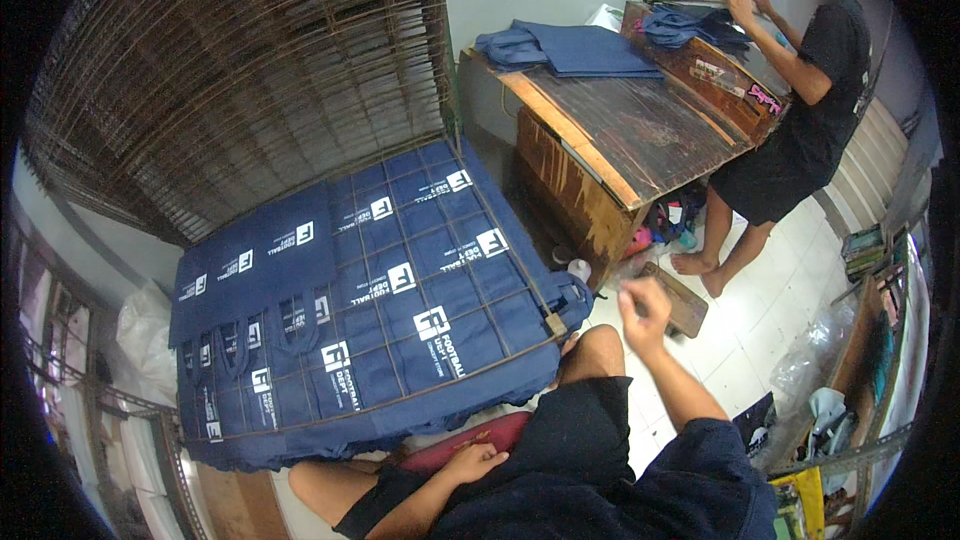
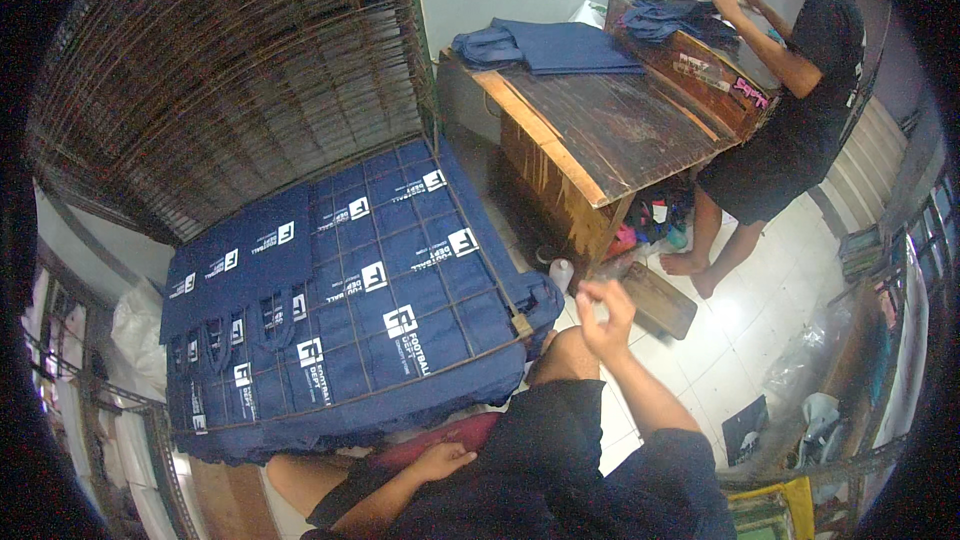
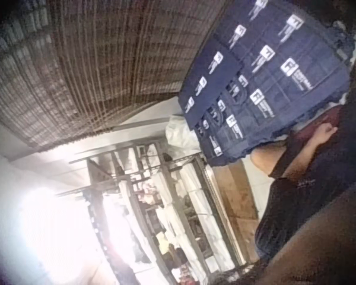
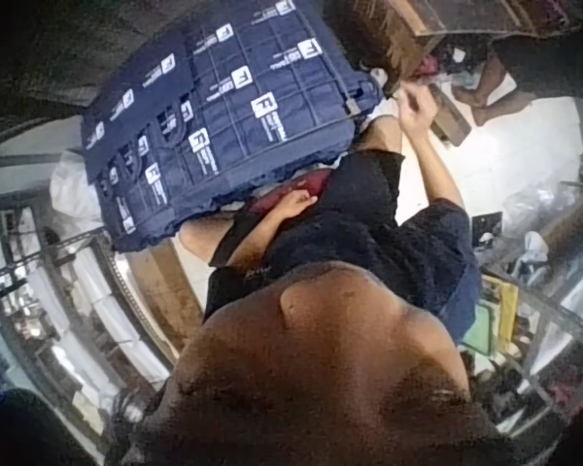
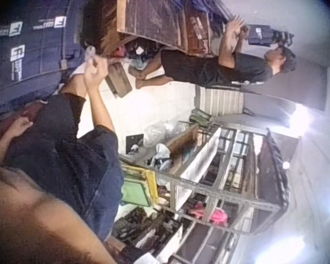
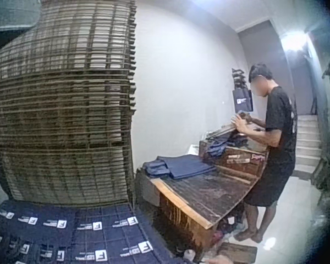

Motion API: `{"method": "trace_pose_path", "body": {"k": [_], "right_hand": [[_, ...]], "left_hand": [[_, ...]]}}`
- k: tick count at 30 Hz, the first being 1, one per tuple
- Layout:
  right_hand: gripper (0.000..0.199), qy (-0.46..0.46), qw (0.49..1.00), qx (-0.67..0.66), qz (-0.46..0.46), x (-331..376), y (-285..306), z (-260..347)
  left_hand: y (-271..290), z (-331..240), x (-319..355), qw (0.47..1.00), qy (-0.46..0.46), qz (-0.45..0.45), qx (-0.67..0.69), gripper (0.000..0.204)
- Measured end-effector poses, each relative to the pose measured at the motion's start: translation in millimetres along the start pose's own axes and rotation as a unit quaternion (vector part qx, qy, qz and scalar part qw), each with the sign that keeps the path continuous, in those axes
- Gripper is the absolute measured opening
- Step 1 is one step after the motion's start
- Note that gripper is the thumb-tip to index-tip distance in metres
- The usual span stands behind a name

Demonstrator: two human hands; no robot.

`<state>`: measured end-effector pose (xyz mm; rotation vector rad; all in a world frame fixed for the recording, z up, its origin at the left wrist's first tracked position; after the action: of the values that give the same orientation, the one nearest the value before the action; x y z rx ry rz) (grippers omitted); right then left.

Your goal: The person repeatedly picks up blue tote bags from a wooden table and places them into a wire mesh cart. The person handles the bags one at a time, stacking them neatly inside the cart. A coworker is visible in the background also handling similar bags.

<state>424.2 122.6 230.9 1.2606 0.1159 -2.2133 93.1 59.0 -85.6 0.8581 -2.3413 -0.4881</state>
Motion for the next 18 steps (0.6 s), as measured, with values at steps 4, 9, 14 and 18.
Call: {"method": "trace_pose_path", "body": {"k": [4,9,14,18], "right_hand": [[0.015,-0.013,0.997,-0.04,-0.059,-82.9,5.6,-17.3],[0.023,-0.211,0.954,-0.175,-0.118,-156.9,-8.2,-109.9],[0.054,-0.375,0.882,-0.253,-0.132,-198.7,-18.8,-182.6],[0.082,-0.416,0.8,-0.387,-0.191,-221.5,-37.7,-220.2]], "left_hand": [[4.3,-5.7,0.6,0.999,0.031,0.02,-0.01,0.052],[5.0,-8.3,1.3,0.998,0.062,0.023,-0.013,0.052],[3.7,-9.1,-3.3,0.999,0.048,0.023,-0.005,0.052],[6.0,-15.5,-2.0,0.998,0.05,0.038,0.004,0.051]]}}
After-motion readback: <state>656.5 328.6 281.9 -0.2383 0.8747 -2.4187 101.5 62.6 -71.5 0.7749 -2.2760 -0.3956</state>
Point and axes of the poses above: each hand's wrist, its own x-axis away from the middle knuckle, its own y-axis out of the back of the hand, z = x × y, the point moved 9 cm from there along -x, towards the middle knuckle, and after that the axes turned 8 degrees about -z, right-handed, at the moved point
